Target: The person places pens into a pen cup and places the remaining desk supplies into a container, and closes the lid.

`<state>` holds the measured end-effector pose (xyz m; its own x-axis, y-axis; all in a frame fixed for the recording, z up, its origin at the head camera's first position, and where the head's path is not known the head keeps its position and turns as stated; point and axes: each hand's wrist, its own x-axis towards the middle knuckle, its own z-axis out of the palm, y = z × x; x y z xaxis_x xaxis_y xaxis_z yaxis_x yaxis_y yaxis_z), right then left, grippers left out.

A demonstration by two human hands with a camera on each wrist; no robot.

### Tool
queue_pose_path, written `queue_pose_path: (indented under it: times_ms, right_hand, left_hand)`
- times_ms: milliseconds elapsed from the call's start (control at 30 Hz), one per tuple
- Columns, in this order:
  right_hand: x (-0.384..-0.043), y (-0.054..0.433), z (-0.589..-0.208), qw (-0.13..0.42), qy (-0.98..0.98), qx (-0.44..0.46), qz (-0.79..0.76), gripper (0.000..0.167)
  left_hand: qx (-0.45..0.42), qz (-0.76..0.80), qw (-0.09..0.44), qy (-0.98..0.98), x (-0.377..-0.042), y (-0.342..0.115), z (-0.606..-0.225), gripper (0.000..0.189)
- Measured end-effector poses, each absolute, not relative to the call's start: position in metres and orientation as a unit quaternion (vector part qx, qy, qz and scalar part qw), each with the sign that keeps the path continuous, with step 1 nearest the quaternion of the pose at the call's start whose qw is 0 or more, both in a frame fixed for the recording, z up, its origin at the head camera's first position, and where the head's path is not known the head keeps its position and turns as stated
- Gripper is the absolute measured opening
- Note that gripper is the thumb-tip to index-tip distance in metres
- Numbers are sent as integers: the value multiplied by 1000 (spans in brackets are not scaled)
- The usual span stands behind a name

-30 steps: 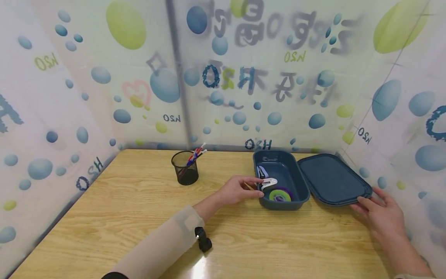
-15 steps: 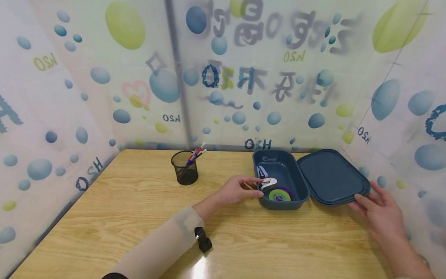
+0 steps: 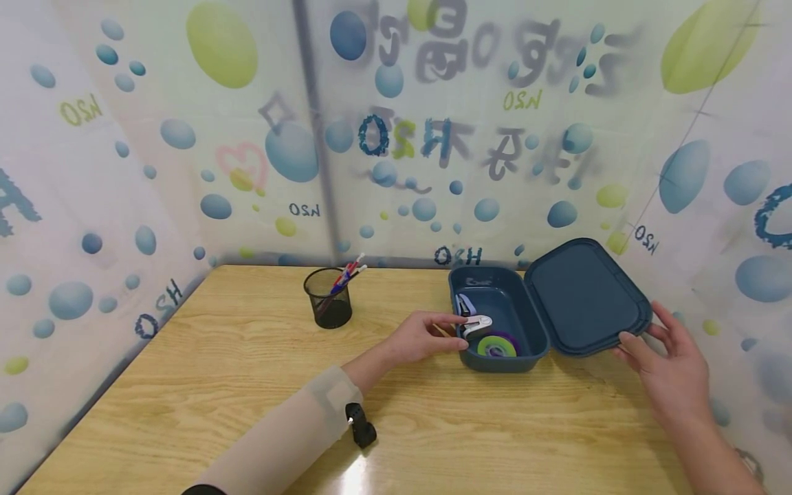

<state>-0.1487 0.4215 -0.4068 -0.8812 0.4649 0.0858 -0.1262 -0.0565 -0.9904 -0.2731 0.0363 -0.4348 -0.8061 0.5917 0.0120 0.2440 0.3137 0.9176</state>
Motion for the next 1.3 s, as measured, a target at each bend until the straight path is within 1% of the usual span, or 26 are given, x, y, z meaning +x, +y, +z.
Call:
queue_pose_path:
  times_ms: [200,600,833,1133,1300]
  right_hand:
    - [-147,408,-397,219,-648,-119,719,91]
    - [-145,393,-386,231,-679,-95,691,85]
    - [-143,387,-378,232,-701,-62,672,82]
    - [-141,377,-366,225,-805,-62,545,80]
    - [-139,373,-364,223,-826,-42,516,78]
  left_hand:
    - [263,524,164,793,-273,36,-434,48]
    - [264,526,163,792,-272,35,-433,47]
    - [266,527,161,791,-271,35,-432,48]
    - [266,525,160,792,-272,35,-434,47]
    - [268,523,164,792,-272,35,-434,48]
